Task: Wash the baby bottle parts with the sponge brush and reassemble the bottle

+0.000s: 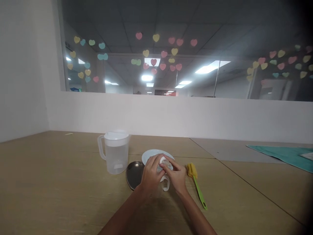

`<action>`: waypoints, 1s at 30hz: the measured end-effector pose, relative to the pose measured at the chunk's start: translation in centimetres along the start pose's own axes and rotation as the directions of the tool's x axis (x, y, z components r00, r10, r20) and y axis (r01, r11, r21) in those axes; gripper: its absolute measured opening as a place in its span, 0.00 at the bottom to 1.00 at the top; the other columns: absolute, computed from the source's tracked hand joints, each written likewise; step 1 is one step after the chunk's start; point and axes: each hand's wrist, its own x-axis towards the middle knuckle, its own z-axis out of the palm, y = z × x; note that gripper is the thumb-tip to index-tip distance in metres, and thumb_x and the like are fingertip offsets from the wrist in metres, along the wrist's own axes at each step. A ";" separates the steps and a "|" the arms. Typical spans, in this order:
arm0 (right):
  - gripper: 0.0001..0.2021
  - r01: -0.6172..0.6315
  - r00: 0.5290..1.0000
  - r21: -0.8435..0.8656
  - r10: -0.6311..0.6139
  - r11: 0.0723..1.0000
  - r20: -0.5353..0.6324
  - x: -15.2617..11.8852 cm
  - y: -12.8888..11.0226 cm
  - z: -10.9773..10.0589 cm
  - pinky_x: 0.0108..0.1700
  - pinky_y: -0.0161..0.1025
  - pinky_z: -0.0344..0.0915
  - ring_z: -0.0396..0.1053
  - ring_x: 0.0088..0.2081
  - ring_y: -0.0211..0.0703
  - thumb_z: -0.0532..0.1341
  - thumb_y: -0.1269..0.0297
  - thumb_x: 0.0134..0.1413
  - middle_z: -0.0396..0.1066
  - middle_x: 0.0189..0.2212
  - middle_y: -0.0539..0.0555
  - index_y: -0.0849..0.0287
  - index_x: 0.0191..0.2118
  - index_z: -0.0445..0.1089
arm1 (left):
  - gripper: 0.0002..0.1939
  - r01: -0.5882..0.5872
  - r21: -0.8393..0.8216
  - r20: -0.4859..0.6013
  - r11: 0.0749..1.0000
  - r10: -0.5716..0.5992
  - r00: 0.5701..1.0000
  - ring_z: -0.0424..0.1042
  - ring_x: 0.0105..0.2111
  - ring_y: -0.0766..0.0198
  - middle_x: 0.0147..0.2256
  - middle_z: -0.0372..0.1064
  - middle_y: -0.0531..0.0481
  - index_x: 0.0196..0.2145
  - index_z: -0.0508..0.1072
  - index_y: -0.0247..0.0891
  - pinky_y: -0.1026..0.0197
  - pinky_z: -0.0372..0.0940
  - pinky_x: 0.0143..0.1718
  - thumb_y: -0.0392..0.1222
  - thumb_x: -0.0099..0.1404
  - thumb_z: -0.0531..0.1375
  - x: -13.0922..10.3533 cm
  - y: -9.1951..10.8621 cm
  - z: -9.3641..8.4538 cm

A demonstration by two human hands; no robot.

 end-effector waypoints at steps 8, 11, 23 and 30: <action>0.18 -0.052 0.991 0.033 0.048 0.998 0.127 0.0 -0.6 0.0 0.43 0.45 0.67 0.70 0.39 0.50 0.65 0.52 0.40 0.74 0.38 0.55 0.55 0.37 0.76 | 0.22 -0.145 0.041 -0.006 0.989 0.146 0.989 0.65 0.45 0.56 0.45 0.67 0.41 0.52 0.61 0.36 0.52 0.64 0.46 0.51 0.64 0.52 -0.3 -0.8 -1.2; 0.17 -0.146 0.972 0.086 0.127 0.986 0.197 0.0 -0.7 -0.1 0.31 0.41 0.66 0.68 0.27 0.45 0.65 0.51 0.39 0.74 0.29 0.53 0.54 0.36 0.76 | 0.23 -0.170 0.052 -0.025 0.984 0.172 0.985 0.66 0.45 0.58 0.45 0.67 0.41 0.52 0.61 0.36 0.54 0.64 0.46 0.51 0.64 0.54 -0.5 -0.8 -1.4; 0.18 -0.249 0.909 0.172 0.169 0.953 0.380 0.7 0.2 -0.3 0.50 0.44 0.59 0.65 0.47 0.48 0.63 0.51 0.44 0.72 0.42 0.54 0.53 0.40 0.74 | 0.24 -0.128 0.186 0.087 0.974 0.113 0.990 0.62 0.52 0.57 0.53 0.61 0.42 0.56 0.58 0.40 0.52 0.62 0.51 0.50 0.65 0.52 -0.9 -3.1 -2.1; 0.24 -0.142 0.986 0.094 0.132 0.985 0.104 2.0 2.1 -1.7 0.38 0.39 0.63 0.68 0.37 0.44 0.58 0.44 0.46 0.70 0.44 0.57 0.59 0.40 0.73 | 0.22 0.216 0.237 -0.167 0.947 -0.179 0.970 0.65 0.46 0.58 0.47 0.60 0.41 0.54 0.61 0.39 0.55 0.64 0.46 0.51 0.65 0.52 -1.2 -5.6 -2.4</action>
